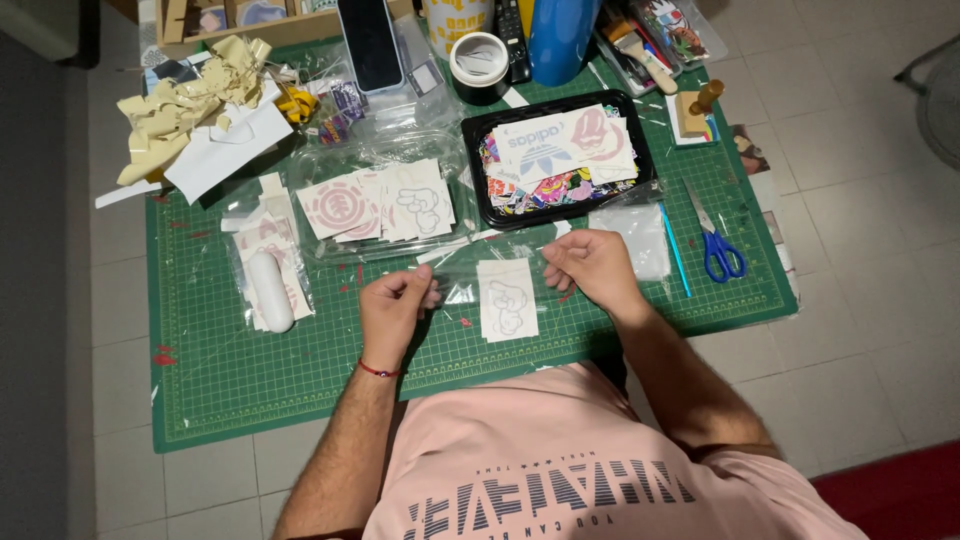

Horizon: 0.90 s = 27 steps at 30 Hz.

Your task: The person picks up stickers from a green cutting mat by hand and places them into plastic sleeves or a black tray. The person briefly uses scissors to trim a sticker.

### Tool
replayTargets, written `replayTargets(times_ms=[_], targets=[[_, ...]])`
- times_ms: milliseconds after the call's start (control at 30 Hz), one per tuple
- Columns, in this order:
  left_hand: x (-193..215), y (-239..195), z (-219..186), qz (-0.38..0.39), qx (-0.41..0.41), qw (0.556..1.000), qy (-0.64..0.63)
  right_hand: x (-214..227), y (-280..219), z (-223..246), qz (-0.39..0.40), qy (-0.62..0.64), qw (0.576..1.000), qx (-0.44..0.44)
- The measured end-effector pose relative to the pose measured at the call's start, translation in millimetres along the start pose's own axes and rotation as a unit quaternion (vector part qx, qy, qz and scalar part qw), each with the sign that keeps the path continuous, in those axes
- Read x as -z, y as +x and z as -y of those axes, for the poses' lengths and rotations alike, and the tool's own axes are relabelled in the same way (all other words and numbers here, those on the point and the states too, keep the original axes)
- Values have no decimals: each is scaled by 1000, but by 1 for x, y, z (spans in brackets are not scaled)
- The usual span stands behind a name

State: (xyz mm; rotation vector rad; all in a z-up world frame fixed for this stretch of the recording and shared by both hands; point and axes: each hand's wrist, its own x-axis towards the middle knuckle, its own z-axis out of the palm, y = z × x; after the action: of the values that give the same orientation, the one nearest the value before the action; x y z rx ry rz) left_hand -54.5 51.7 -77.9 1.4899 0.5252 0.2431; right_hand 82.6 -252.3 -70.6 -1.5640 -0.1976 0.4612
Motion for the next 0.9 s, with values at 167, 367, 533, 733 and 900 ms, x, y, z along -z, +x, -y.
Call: replayTargets(times_ms=[167,367,533,733,900], targets=[[5,7,13,20,-27,999,-31,5,5,-12,17,42,998,39],[3,5,9,36,-32,998,-31,8,3,-13,41,31,997,54],[2,4,6,14,-38,999,-10,9,6,-24,19,23,998,56],[3,0,-3,5,-22,999,36,-1,-6,-2,8,27,998,50],[-1,-3,-10,4,-2,1000,28,3,0,-5,29,34,997,60]])
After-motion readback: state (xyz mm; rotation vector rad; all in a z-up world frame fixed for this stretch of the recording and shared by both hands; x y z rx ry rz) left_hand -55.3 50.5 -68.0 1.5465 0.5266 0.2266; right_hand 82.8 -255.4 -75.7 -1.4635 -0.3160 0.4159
